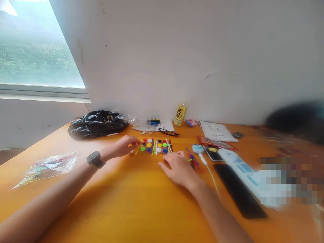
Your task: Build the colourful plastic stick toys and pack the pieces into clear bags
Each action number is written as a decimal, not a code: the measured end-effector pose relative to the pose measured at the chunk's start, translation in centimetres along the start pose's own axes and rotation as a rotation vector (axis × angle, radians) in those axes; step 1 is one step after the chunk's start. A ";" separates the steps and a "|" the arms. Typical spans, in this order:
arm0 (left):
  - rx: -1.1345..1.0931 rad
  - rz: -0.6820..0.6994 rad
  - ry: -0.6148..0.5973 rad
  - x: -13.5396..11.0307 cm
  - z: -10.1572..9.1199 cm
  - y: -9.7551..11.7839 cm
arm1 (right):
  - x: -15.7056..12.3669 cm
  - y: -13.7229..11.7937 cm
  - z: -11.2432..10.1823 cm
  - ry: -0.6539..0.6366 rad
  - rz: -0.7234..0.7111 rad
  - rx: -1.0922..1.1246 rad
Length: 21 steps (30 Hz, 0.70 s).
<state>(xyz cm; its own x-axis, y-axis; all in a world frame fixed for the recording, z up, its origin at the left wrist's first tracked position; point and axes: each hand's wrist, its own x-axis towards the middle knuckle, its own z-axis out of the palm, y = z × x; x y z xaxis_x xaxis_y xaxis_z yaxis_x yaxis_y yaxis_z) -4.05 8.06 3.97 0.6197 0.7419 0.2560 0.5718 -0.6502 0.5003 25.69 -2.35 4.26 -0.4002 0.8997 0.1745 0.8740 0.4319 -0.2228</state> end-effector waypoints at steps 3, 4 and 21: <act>0.033 0.015 0.007 0.0 0.4 -0.3 | 0.0 -0.1 -0.1 0.000 0.006 0.002; 0.036 0.016 0.009 0.0 0.5 -0.4 | 0.0 -0.1 -0.1 0.000 0.006 0.001; 0.012 0.032 0.034 0.1 1.4 -0.2 | -0.1 -0.4 -0.5 -0.021 0.027 0.008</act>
<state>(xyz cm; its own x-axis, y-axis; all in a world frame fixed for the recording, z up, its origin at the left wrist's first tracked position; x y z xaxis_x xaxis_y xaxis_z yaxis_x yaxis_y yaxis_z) -3.37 8.03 2.77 0.6190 0.7259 0.2999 0.5589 -0.6753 0.4812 25.48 -2.62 4.80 -0.3821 0.9122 0.1479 0.8823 0.4077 -0.2352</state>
